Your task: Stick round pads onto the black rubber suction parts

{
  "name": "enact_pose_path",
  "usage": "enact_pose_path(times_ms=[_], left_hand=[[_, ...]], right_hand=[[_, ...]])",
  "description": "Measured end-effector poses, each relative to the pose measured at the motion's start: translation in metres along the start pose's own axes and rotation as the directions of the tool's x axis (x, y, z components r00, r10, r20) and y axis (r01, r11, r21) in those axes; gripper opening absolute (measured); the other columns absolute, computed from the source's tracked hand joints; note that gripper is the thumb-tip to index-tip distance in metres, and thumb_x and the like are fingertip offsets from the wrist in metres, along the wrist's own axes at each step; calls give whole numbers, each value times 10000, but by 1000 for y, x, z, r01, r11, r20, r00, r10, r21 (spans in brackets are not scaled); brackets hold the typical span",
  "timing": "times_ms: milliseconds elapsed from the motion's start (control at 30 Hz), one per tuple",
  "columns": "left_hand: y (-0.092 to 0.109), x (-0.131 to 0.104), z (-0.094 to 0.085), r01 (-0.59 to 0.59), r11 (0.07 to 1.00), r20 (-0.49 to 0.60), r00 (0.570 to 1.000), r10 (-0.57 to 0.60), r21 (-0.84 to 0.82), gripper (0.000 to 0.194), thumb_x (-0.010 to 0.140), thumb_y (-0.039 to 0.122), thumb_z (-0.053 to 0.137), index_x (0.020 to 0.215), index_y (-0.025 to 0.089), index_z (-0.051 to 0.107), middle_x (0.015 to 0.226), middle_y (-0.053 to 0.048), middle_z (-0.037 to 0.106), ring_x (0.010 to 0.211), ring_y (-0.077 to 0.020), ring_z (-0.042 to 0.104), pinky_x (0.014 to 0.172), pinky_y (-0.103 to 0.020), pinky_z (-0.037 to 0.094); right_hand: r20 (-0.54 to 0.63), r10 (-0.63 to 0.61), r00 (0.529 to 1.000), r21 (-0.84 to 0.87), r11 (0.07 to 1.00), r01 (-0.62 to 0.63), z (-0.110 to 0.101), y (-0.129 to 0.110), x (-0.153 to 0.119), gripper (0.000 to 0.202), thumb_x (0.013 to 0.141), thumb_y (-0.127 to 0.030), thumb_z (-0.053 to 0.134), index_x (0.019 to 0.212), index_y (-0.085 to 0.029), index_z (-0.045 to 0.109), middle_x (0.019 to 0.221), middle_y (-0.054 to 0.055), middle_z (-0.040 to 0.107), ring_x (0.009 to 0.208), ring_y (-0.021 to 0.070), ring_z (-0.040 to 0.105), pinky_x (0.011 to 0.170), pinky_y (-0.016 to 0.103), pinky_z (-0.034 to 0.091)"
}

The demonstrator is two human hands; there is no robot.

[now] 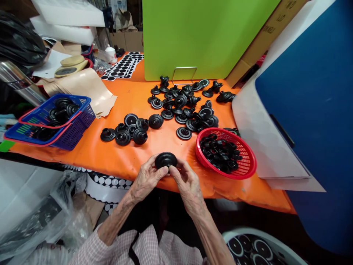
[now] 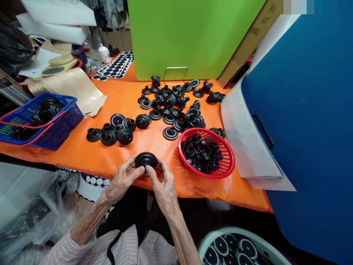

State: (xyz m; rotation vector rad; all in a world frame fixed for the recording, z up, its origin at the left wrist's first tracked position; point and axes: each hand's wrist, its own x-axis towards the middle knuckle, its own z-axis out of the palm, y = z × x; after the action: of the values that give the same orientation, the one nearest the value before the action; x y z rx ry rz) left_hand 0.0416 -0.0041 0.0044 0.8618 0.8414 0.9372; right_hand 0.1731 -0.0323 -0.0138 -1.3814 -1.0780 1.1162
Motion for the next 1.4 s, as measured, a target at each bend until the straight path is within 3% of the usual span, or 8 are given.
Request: enact_pose_path(times_ms=[267, 400, 533, 767, 1000, 1133, 1267, 1400], left_hand=[[3, 8, -17, -53, 948, -30, 997, 66, 315, 385, 789, 369, 674, 1128, 190, 644, 1016, -78, 679, 882, -215, 647, 817, -304, 511], [37, 54, -21, -151, 628, -141, 910, 391, 764, 290, 779, 367, 669, 1019, 205, 679, 1024, -94, 642, 917, -253, 605, 937, -370, 431], [56, 115, -27, -188, 327, -20, 842, 540, 926, 293, 780, 286, 653, 1049, 170, 633, 1184, -172, 583, 1239, -386, 427, 1089, -505, 224], [43, 170, -41, -160, 63, 127, 924, 362, 985, 482, 724, 202, 678, 1172, 124, 519, 1269, -243, 495, 1264, -455, 383, 1058, -589, 180], [69, 166, -31, -193, 175, 120, 926, 359, 965, 498, 705, 241, 672, 1146, 136, 465, 1016, -136, 565, 979, -316, 584, 872, -422, 426], [90, 147, -30, -227, 508, 7, 917, 400, 831, 512, 646, 271, 734, 1067, 165, 462, 874, -33, 596, 818, -206, 610, 765, -340, 462], [85, 100, -26, -61, 918, -54, 995, 89, 392, 459, 650, 317, 770, 987, 157, 501, 908, -52, 639, 705, -158, 657, 654, -286, 503], [46, 51, -25, 192, 981, -59, 980, -190, 33, 488, 606, 242, 817, 959, 152, 493, 927, -63, 648, 701, -169, 693, 594, -235, 521]], right_hand=[[11, -7, 1000, -6, 1000, 7, 9, 9, 12, 338, 859, -499, 558, 998, -196, 614, 948, 59, 702, 899, 211, 665, 812, 360, 554], [-58, -85, 995, -147, 986, 76, 21, 7, 46, 406, 895, -548, 454, 954, -187, 631, 893, 66, 709, 839, 227, 670, 745, 386, 569], [-154, -220, 963, -337, 928, 159, 30, -6, 54, 368, 874, -476, 524, 1076, -183, 621, 1094, 153, 673, 1073, 324, 605, 919, 522, 491], [-61, -495, 867, -713, 629, 309, -61, -42, 47, 200, 925, -274, 431, 963, -206, 616, 935, 92, 656, 875, 235, 622, 836, 391, 509], [125, -351, 928, -991, -87, 100, -148, -8, 101, 250, 867, -173, 384, 961, -148, 615, 959, 158, 634, 842, 290, 512, 714, 402, 394], [167, -385, 908, -975, -200, 95, -147, -1, 104, 189, 846, -210, 451, 959, -156, 593, 956, 147, 619, 844, 291, 482, 699, 380, 357], [224, -382, 896, -959, -252, 132, -147, -3, 103, 172, 853, -170, 433, 945, -129, 572, 927, 138, 604, 853, 275, 473, 712, 359, 329], [260, -363, 895, -956, -227, 185, -150, -4, 106, 178, 867, -149, 393, 933, -146, 558, 877, 114, 600, 823, 251, 469, 714, 356, 299]])
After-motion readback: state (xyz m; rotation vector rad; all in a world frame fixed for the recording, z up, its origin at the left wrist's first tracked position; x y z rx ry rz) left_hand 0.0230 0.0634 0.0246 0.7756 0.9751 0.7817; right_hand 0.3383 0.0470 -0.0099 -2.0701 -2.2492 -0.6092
